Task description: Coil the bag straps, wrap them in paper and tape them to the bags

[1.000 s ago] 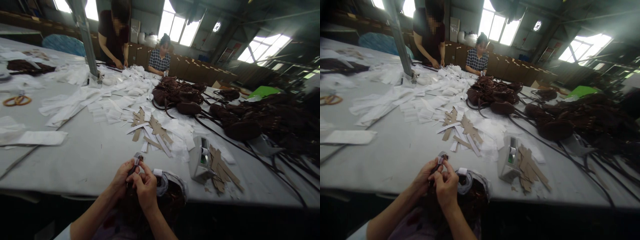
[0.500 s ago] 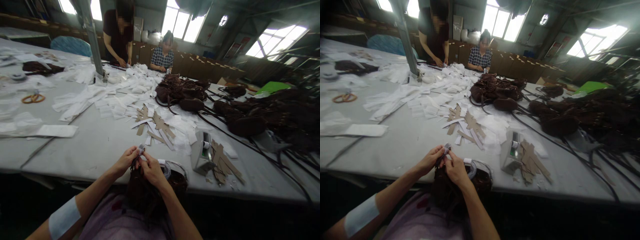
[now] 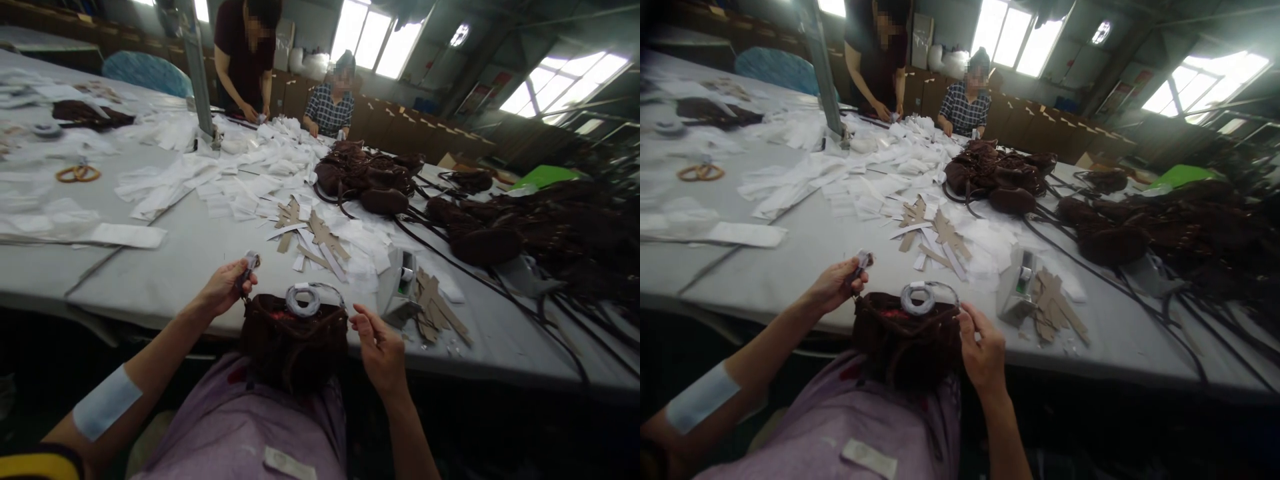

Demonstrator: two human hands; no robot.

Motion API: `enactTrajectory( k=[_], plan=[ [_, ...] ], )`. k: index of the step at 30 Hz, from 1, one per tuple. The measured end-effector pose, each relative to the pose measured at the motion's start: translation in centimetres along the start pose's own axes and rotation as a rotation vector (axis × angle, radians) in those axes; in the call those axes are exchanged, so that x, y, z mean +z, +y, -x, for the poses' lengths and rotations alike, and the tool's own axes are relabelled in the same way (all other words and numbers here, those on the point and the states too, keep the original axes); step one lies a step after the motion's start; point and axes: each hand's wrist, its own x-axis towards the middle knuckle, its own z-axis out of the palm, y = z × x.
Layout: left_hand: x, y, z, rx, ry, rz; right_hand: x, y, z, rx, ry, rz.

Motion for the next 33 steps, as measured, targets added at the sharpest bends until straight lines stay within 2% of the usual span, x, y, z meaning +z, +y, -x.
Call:
enactTrajectory(
  k=[4,8,10,12,14,16,17,18,19,20,22,23,25,27,30,33],
  plan=[
    [-1.7,1.7,-0.3,0.005,0.022,-0.115,0.7,0.0,0.8,-0.18,-0.084,0.088],
    [-2.5,1.2,-1.5,-0.07,0.118,-0.27,2.4,-0.9,-0.6,-0.422,-0.233,0.122],
    [-2.9,0.9,-1.9,-0.096,0.129,-0.334,3.1,-1.5,-1.3,-0.505,-0.315,0.16],
    [-3.5,1.1,-1.7,-0.088,0.176,-0.498,3.5,-1.9,-1.5,-0.558,-0.38,0.222],
    [-4.0,1.8,-0.7,0.008,0.315,-0.715,3.8,-2.1,-1.3,-0.593,-0.399,0.291],
    [-4.0,2.6,1.2,0.191,0.508,-0.903,4.2,-2.2,-0.8,-0.635,-0.371,0.34],
    [-3.7,2.9,2.4,0.268,0.557,-0.953,4.4,-2.1,-0.5,-0.663,-0.343,0.356],
    [-3.2,2.8,3.7,0.306,0.547,-0.974,4.8,-1.9,-0.2,-0.699,-0.307,0.363],
    [-2.4,2.5,5.0,0.273,0.457,-0.937,5.1,-1.7,0.1,-0.741,-0.266,0.364],
    [-1.6,1.9,6.3,0.163,0.296,-0.842,5.5,-1.3,0.4,-0.782,-0.219,0.362],
    [0.4,-0.2,8.4,-0.16,-0.01,-0.633,6.1,-0.4,0.8,-0.839,-0.123,0.35],
    [1.3,-1.5,9.1,-0.283,-0.066,-0.572,6.3,0.0,1.0,-0.85,-0.077,0.341],
    [2.8,-4.1,9.9,-0.404,-0.065,-0.466,6.4,0.8,1.2,-0.83,0.004,0.324],
    [3.6,-6.0,10.0,-0.446,-0.045,-0.276,6.4,1.2,1.4,-0.799,0.039,0.3],
    [4.1,-7.4,9.2,-0.513,-0.088,0.029,6.9,1.0,1.6,-0.775,-0.039,0.326],
    [4.5,-7.9,7.8,-0.474,-0.096,0.056,8.0,0.7,1.6,-0.764,-0.096,0.435]
  ],
)
